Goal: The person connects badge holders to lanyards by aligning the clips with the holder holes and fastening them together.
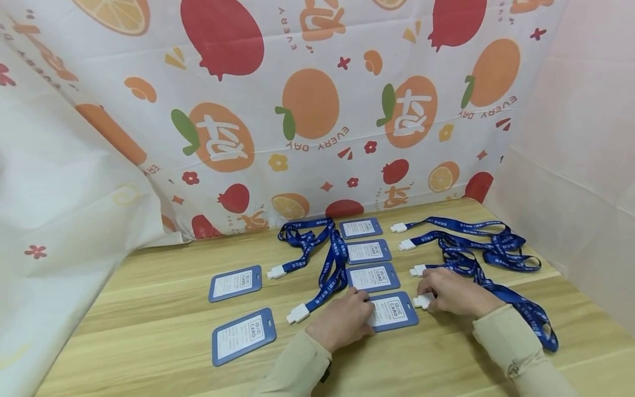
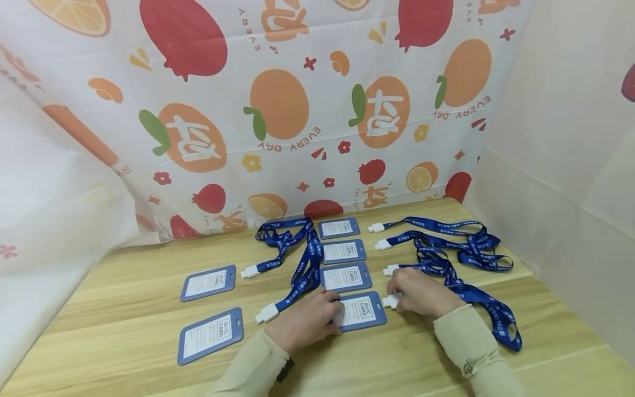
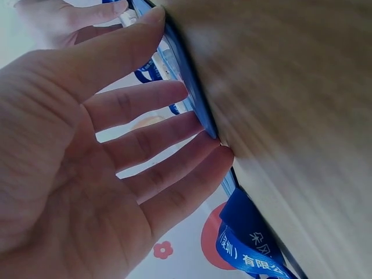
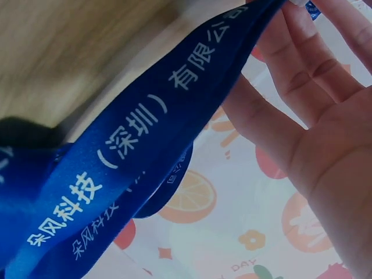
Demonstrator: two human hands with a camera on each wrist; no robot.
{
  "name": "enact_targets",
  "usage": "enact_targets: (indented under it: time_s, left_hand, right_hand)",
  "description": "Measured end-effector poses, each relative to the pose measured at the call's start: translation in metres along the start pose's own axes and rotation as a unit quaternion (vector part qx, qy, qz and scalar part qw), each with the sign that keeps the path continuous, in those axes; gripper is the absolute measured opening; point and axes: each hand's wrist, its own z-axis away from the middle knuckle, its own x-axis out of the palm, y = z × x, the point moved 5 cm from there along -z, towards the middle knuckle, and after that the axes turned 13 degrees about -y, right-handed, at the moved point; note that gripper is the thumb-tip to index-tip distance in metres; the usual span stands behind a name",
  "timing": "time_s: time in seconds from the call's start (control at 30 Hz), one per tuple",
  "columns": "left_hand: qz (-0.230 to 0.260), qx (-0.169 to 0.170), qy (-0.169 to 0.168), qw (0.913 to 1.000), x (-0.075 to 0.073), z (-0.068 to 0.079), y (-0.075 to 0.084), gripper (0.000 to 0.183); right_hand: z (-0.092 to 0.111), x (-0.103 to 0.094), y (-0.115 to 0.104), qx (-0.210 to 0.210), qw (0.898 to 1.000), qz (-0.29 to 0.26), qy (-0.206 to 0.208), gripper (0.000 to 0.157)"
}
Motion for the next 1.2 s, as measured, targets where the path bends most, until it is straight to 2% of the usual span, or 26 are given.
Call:
enact_targets:
  time_s: [0.37, 1.2]
  left_hand:
    - [0.017, 0.007, -0.004, 0.9998, 0.0016, 0.0044, -0.0082, 0.024]
    - [0.033, 0.014, 0.008, 0.9993, -0.0019, 0.0012, -0.0044, 0.026]
  right_hand:
    - [-0.0081, 0.0053, -0.0030, 0.018, 1.000, 0.009, -0.008, 0.025]
    - [-0.0048, 0.0039, -0.0014, 0.017, 1.000, 0.010, -0.014, 0.022]
